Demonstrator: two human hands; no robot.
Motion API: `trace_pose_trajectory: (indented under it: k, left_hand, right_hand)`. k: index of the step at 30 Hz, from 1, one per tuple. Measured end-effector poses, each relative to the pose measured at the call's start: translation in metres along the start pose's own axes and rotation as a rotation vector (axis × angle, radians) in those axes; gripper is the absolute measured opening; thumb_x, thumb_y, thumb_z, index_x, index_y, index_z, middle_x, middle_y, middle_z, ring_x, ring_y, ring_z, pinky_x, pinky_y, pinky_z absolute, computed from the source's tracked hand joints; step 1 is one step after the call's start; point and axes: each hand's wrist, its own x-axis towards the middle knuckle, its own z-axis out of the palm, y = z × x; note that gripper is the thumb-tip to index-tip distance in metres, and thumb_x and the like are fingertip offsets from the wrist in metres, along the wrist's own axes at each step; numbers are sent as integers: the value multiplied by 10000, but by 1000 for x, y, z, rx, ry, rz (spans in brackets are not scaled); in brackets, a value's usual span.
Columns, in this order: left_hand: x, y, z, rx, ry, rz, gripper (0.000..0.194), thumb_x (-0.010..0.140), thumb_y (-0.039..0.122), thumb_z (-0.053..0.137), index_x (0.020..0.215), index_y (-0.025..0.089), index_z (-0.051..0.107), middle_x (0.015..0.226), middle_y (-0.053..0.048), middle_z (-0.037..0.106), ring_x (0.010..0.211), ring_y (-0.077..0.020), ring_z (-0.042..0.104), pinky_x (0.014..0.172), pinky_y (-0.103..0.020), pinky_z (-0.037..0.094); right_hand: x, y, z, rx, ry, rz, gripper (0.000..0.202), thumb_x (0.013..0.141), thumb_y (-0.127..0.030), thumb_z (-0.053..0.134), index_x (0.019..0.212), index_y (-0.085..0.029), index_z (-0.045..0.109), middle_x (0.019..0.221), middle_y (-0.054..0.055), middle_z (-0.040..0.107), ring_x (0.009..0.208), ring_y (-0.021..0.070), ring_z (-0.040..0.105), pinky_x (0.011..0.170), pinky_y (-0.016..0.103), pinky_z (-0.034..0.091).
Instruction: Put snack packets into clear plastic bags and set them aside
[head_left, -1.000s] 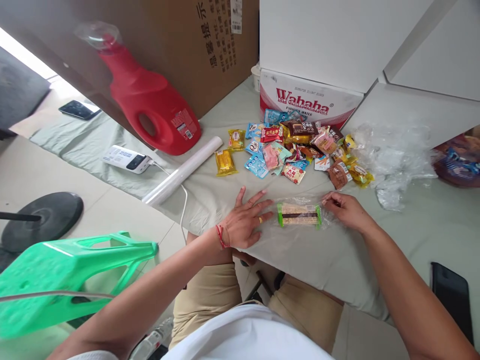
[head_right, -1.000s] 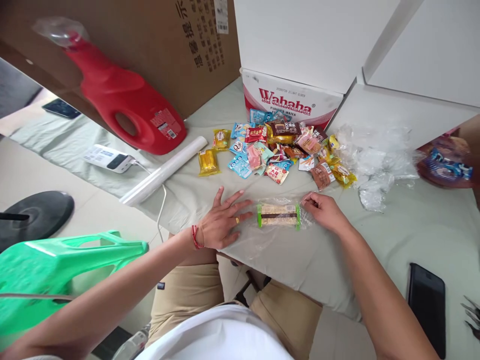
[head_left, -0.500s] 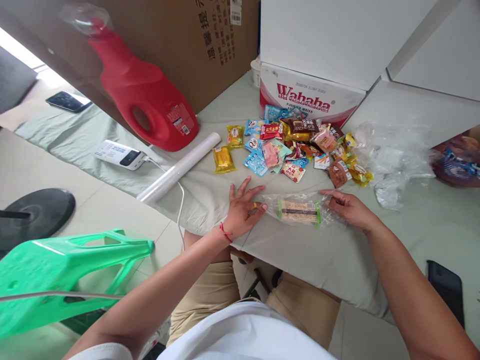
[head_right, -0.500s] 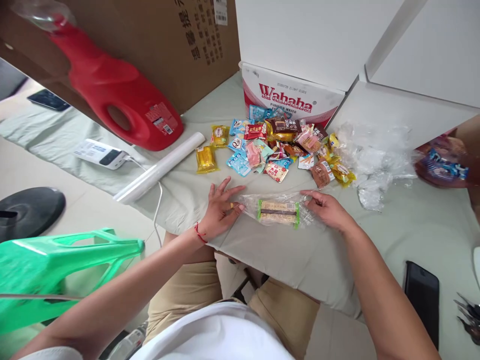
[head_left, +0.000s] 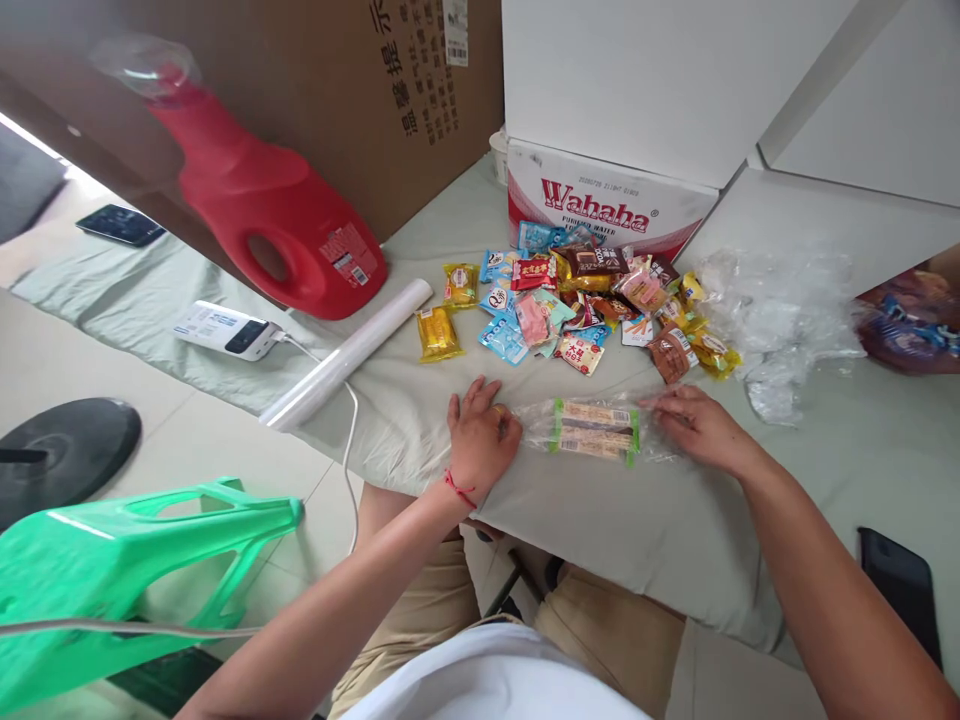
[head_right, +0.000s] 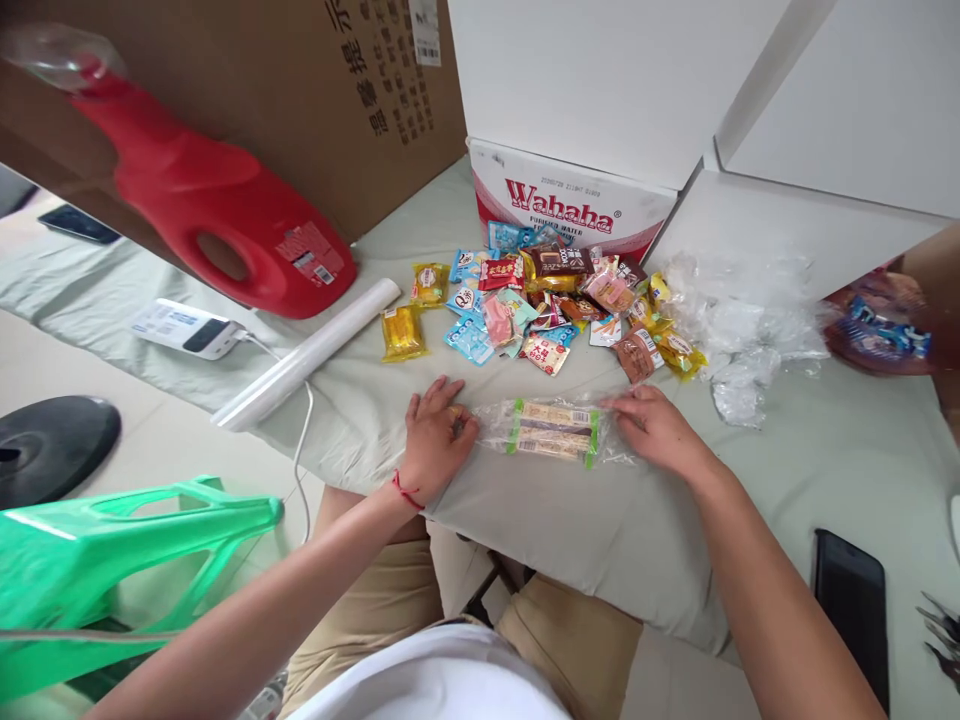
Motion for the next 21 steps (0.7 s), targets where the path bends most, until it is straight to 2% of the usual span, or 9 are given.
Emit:
trace_pose_trajectory:
  k: [3,6,9,11,13,16,18,21]
  left_hand:
    - [-2,0,4,23,64,12,158,853,235,552,742,208,662,1402,-114,649,1472,-352,421,1189,-697,300]
    - [-3,0,5,47,81,21,149,849,221,551,734,209,645,1388,-111,650,1463,-343,428,1191,-675,311]
    - [-3,0,5,59,69,22,155,858,215,548,732,211,639,1403,-117,637,1464,-347,427,1191,-672,307]
    - [-2,1,4,64,63,18,157,855,207,546,727,210,636,1404,-121,636,1464,-351,428,1189,-676,302]
    - [-2,1,3,69,57,15,152,848,201,547,724,205,635,1401,-128,636,1461,-357,433,1189,-677,300]
    - [-1,1,4,64,66,14,144,844,209,555,725,202,636,1385,-134,642,1447,-361,446,1180,-676,318]
    - [-2,0,5,47,93,23,143,844,220,561,722,206,634,1368,-126,649,1438,-362,450,1168,-681,334]
    - [-3,-2,7,34,116,25,153,849,229,561,715,209,631,1355,-120,648,1441,-367,436,1167,-674,344]
  right_hand:
    - [12,-17,-2,-131,94,-148,342,951,-392,556,1201,-243,734,1025,110,648,1006,288,605,895,427,509]
    - [25,-31,4,-316,177,-228,464,917,-347,623,1366,-231,617,1175,141,589,1119,333,543,956,469,478]
    - [35,-45,12,-470,185,-313,641,905,-242,610,1527,-218,459,1310,175,529,1150,351,488,986,495,431]
    - [40,-55,14,-535,172,-358,662,913,-188,578,1557,-230,435,1361,174,518,1124,336,484,973,486,413]
    - [46,-64,13,-577,116,-406,565,926,-169,557,1481,-276,553,1418,142,519,1107,321,478,955,477,397]
    - [60,-69,9,-552,-5,-447,275,959,-234,563,1113,-290,783,1416,79,571,1088,310,471,910,455,384]
    - [71,-64,7,-465,-34,-418,234,969,-293,571,964,-260,802,1325,83,631,1074,306,474,893,435,381]
    - [88,-50,8,-306,-82,-288,206,937,-277,575,941,-226,775,1091,92,700,984,267,515,859,376,390]
